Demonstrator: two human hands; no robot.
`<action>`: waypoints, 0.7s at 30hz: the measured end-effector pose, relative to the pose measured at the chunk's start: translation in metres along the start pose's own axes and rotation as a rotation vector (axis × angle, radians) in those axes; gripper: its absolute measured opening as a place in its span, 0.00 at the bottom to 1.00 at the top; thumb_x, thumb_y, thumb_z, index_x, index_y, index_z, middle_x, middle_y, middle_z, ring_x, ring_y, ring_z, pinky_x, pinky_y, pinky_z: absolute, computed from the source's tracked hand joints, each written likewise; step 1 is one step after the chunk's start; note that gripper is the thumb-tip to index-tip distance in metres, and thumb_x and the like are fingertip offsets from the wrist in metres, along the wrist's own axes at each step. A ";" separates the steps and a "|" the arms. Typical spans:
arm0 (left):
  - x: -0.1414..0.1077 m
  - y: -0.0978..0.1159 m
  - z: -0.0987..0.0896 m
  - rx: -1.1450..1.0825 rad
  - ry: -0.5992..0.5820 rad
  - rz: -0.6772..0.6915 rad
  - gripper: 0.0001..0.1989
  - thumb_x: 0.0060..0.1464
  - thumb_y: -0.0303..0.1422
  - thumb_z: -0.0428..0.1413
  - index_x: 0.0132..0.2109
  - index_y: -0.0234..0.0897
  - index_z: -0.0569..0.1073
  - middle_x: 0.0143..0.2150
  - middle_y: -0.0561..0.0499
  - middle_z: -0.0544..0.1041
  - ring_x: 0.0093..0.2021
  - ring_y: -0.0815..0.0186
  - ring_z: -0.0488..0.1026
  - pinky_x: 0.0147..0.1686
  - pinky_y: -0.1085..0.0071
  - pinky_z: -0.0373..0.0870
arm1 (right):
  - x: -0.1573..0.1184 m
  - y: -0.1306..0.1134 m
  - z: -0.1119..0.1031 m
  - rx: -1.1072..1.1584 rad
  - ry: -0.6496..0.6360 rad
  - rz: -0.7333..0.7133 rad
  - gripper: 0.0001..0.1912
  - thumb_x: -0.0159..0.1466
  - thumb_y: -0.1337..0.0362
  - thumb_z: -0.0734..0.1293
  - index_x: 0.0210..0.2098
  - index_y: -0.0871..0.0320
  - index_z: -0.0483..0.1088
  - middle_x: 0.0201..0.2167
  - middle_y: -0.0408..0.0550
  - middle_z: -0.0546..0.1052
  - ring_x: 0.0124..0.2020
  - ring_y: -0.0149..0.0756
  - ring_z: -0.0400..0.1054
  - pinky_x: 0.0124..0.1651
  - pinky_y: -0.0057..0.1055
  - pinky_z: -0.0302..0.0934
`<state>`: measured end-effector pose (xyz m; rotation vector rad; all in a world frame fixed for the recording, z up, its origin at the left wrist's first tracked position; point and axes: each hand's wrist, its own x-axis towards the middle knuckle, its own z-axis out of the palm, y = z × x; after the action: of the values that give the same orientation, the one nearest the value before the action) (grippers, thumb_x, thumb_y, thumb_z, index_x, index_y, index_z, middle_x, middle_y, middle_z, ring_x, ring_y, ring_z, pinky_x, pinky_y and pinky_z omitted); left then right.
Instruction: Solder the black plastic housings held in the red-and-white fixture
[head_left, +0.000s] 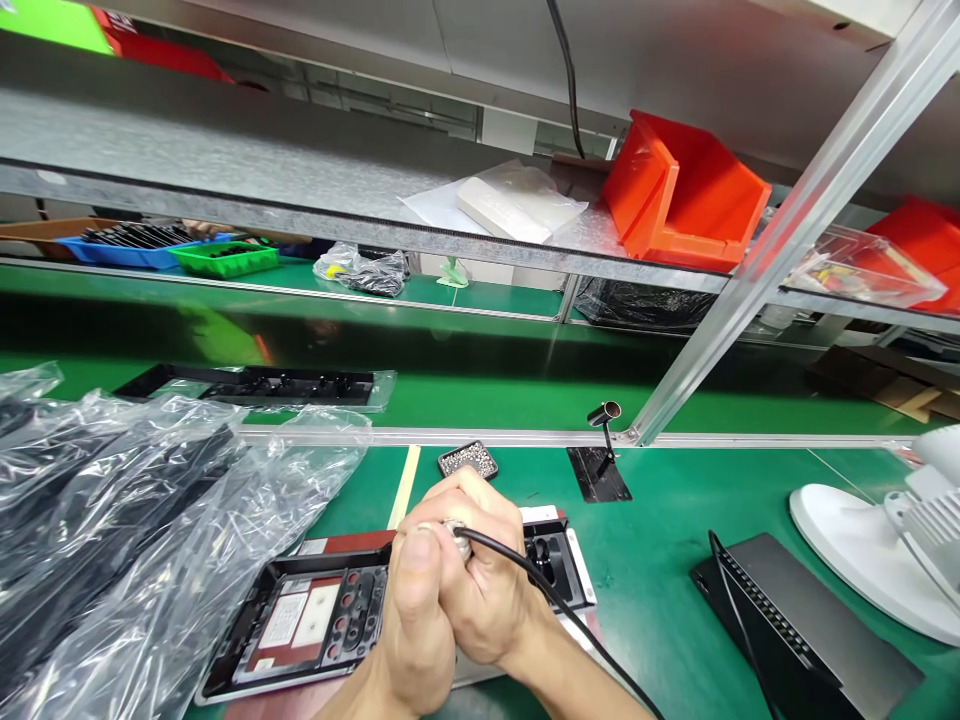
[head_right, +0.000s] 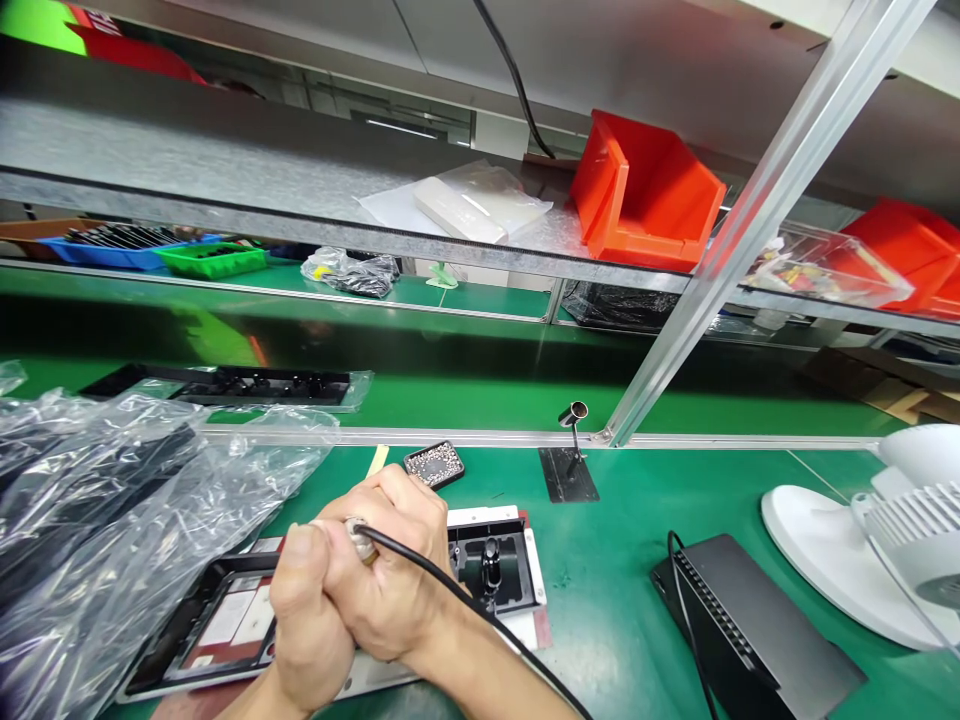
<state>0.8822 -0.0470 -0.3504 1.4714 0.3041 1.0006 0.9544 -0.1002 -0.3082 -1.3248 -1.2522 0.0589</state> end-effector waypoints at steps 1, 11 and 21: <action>-0.001 0.000 0.000 -0.002 -0.002 0.007 0.26 0.68 0.49 0.40 0.30 0.39 0.70 0.32 0.47 0.76 0.36 0.58 0.72 0.40 0.63 0.72 | 0.000 -0.001 0.000 0.001 -0.006 0.001 0.18 0.71 0.58 0.59 0.32 0.57 0.76 0.31 0.49 0.76 0.35 0.37 0.70 0.40 0.37 0.64; 0.001 0.002 0.002 -0.071 -0.023 0.000 0.28 0.68 0.50 0.41 0.27 0.39 0.68 0.27 0.50 0.70 0.29 0.63 0.66 0.33 0.66 0.68 | 0.000 0.000 0.000 -0.017 0.008 -0.026 0.18 0.71 0.57 0.59 0.32 0.56 0.75 0.31 0.45 0.77 0.35 0.33 0.70 0.41 0.35 0.64; 0.005 0.005 0.002 0.018 -0.111 -0.008 0.43 0.64 0.62 0.27 0.33 0.37 0.76 0.36 0.42 0.79 0.40 0.54 0.75 0.44 0.59 0.74 | 0.004 -0.007 -0.006 -0.025 -0.060 0.062 0.21 0.72 0.55 0.57 0.31 0.55 0.76 0.32 0.47 0.78 0.36 0.35 0.70 0.42 0.37 0.65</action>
<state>0.8849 -0.0452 -0.3437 1.5342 0.2393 0.9083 0.9560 -0.1045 -0.2987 -1.3926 -1.2656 0.1275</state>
